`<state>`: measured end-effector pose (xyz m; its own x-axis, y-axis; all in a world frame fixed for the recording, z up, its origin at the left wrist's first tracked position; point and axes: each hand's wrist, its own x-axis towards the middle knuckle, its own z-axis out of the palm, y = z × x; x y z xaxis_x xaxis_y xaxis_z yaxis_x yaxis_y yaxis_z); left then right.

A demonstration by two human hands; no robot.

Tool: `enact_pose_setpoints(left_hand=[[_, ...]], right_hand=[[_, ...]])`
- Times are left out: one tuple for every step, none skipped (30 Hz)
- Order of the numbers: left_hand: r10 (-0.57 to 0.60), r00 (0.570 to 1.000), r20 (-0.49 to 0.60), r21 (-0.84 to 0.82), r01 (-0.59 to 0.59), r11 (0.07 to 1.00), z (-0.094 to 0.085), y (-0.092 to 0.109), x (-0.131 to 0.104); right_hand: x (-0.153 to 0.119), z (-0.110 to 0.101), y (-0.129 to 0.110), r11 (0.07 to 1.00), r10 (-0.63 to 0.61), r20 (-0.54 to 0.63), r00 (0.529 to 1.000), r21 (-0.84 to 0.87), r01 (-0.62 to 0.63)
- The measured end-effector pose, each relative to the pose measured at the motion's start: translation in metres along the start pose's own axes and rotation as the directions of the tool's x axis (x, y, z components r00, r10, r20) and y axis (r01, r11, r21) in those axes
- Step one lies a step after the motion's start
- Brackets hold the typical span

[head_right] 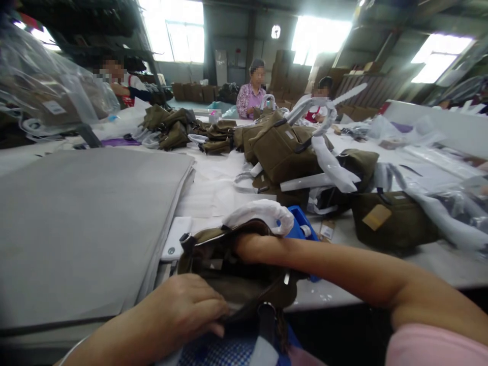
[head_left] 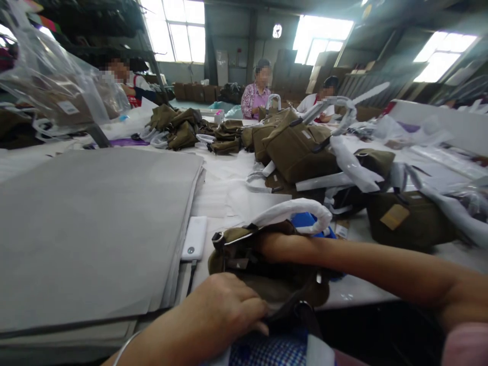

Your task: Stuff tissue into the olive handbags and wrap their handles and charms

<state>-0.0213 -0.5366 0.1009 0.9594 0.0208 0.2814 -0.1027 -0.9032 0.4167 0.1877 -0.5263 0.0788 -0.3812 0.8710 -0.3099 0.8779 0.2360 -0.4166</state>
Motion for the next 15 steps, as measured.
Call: enact_pose_setpoints(left_hand=[[-0.038, 0.999, -0.017, -0.022, 0.037, 0.999, -0.002, 0.000, -0.001], [-0.090, 0.996, -0.029, -0.052, 0.088, 0.995, -0.004, 0.000, -0.002], [-0.156, 0.987, -0.042, -0.085, 0.152, 0.985, -0.007, 0.000, -0.002], [-0.238, 0.969, -0.059, -0.112, 0.230, 0.967, -0.009, -0.001, -0.003], [-0.324, 0.942, -0.088, -0.128, 0.312, 0.942, -0.012, -0.001, -0.003], [-0.397, 0.909, -0.125, -0.129, 0.381, 0.915, -0.014, -0.003, -0.002], [-0.449, 0.878, -0.168, -0.121, 0.434, 0.893, -0.015, -0.004, -0.001], [-0.480, 0.851, -0.213, -0.106, 0.468, 0.877, -0.016, -0.006, 0.001], [-0.491, 0.832, -0.257, -0.088, 0.486, 0.870, -0.016, -0.007, 0.003], [-0.487, 0.821, -0.298, -0.069, 0.491, 0.869, -0.016, -0.008, 0.005], [-0.476, 0.813, -0.336, -0.049, 0.489, 0.871, -0.016, -0.009, 0.008], [-0.469, 0.802, -0.371, -0.033, 0.493, 0.869, -0.016, -0.009, 0.010], [-0.468, 0.787, -0.403, -0.021, 0.503, 0.864, -0.017, -0.009, 0.013], [-0.474, 0.768, -0.431, -0.017, 0.518, 0.855, -0.018, -0.007, 0.015], [-0.480, 0.746, -0.462, -0.020, 0.532, 0.846, -0.019, -0.006, 0.016]], right_hand=[[-0.005, -0.003, -0.002, 1.000, -0.016, 0.002, 1.000, -0.009, 0.016], [-0.012, -0.008, -0.004, 0.999, -0.037, 0.011, 0.999, -0.018, 0.037], [-0.020, -0.014, -0.007, 0.998, -0.052, 0.018, 0.998, -0.030, 0.052], [-0.030, -0.020, -0.009, 0.998, -0.054, 0.010, 0.999, -0.040, 0.054], [-0.040, -0.027, -0.012, 0.997, -0.048, -0.007, 0.999, -0.052, 0.048], [-0.050, -0.033, -0.015, 0.997, -0.043, -0.033, 0.999, -0.062, 0.041], [-0.059, -0.040, -0.018, 0.997, -0.040, -0.066, 0.997, -0.065, 0.035], [-0.068, -0.046, -0.021, 0.998, -0.040, -0.103, 0.994, -0.058, 0.034], [-0.075, -0.052, -0.023, 0.998, -0.046, -0.141, 0.989, -0.039, 0.041], [-0.081, -0.058, -0.025, 0.998, -0.058, -0.185, 0.981, -0.011, 0.057], [-0.086, -0.063, -0.026, 0.997, -0.065, -0.232, 0.970, 0.022, 0.072], [-0.089, -0.067, -0.027, 0.995, -0.060, -0.279, 0.958, 0.061, 0.080], [-0.091, -0.069, -0.027, 0.990, -0.046, -0.319, 0.947, 0.115, 0.087], [-0.091, -0.070, -0.026, 0.975, -0.024, -0.346, 0.938, 0.199, 0.098], [-0.090, -0.070, -0.024, 0.941, 0.010, -0.354, 0.935, 0.319, 0.110]])
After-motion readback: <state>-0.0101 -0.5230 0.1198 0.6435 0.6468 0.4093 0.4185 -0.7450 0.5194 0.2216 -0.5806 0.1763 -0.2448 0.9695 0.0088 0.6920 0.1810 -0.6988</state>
